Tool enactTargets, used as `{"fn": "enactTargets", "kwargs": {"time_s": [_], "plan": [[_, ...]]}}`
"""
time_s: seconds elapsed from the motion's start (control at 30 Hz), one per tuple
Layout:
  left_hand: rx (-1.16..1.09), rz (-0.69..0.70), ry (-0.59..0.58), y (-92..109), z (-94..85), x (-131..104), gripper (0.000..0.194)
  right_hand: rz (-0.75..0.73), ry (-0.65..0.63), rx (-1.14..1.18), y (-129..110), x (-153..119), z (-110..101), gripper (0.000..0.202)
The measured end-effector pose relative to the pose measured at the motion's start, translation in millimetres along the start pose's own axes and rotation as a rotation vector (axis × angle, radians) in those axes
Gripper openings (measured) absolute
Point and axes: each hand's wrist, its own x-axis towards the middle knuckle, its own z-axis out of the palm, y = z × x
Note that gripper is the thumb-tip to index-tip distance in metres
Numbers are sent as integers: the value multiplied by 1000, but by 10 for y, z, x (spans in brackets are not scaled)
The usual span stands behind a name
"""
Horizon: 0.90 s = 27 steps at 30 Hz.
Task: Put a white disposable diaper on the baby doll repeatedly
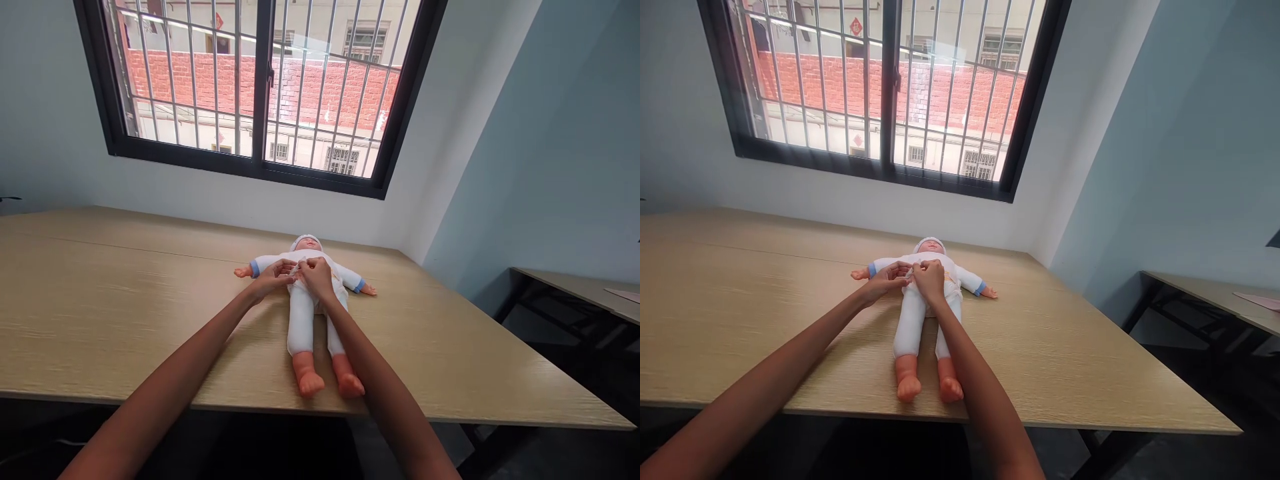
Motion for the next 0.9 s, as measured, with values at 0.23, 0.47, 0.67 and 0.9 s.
{"fn": "enactTargets", "kwargs": {"time_s": [0.23,0.47,0.67,0.9], "plan": [[84,17,5,1,6,-30,45,56,-113,85,21,21,-92,29],[109,11,-49,42,5,-29,27,-47,-301,37,-74,23,-185,25],[51,-63,-89,26,-12,-46,24,-105,-371,58,-146,-5,-238,21],[-84,-137,-70,-77,-67,49,34,-86,-354,31,-152,-11,-217,21]]}}
